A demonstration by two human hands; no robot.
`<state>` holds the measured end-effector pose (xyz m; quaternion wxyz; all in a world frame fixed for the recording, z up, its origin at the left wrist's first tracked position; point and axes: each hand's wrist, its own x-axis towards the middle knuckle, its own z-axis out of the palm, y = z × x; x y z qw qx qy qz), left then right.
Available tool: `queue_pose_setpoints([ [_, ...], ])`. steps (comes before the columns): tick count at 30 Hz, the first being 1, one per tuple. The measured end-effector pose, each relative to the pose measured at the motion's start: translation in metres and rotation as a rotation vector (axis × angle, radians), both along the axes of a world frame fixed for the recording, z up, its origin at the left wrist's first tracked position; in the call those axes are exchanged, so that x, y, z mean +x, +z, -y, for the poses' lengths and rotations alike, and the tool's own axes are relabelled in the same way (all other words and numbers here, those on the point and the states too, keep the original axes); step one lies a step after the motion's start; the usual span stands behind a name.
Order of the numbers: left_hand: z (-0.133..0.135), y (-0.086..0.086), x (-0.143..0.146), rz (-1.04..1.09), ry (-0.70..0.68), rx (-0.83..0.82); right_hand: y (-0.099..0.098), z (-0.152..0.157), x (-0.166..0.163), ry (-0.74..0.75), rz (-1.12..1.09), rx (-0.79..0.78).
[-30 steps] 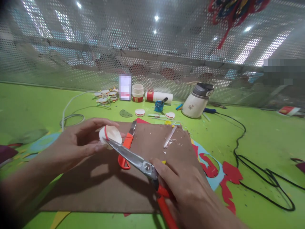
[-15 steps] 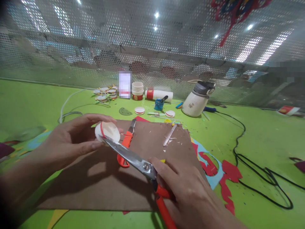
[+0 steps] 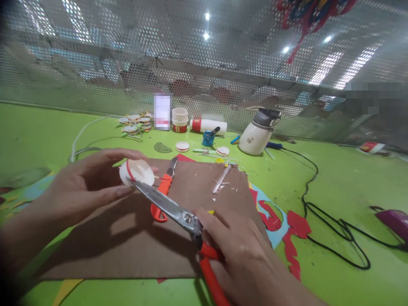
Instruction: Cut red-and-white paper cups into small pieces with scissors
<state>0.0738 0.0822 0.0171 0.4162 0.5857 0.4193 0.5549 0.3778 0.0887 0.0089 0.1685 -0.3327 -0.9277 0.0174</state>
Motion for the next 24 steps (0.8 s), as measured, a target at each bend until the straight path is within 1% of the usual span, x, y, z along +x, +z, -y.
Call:
queue_pose_setpoints([
  [5, 0.001, 0.002, 0.002, -0.01, 0.021, -0.001, -0.005, 0.002, 0.008, 0.012, 0.033, -0.008],
  [7, 0.001, 0.002, 0.002, -0.017, 0.041, -0.016, -0.007, 0.003, 0.01, 0.018, 0.043, 0.018],
  [13, 0.001, 0.001, 0.002, 0.011, 0.019, -0.02, -0.01, 0.003, 0.009, 0.037, 0.0, 0.115],
  [19, -0.001, 0.001, -0.001, -0.003, 0.008, -0.024, -0.004, -0.001, 0.001, 0.023, -0.031, 0.086],
  [24, 0.001, -0.001, -0.001, -0.007, -0.042, -0.063, 0.0, -0.001, 0.0, 0.02, -0.012, 0.027],
])
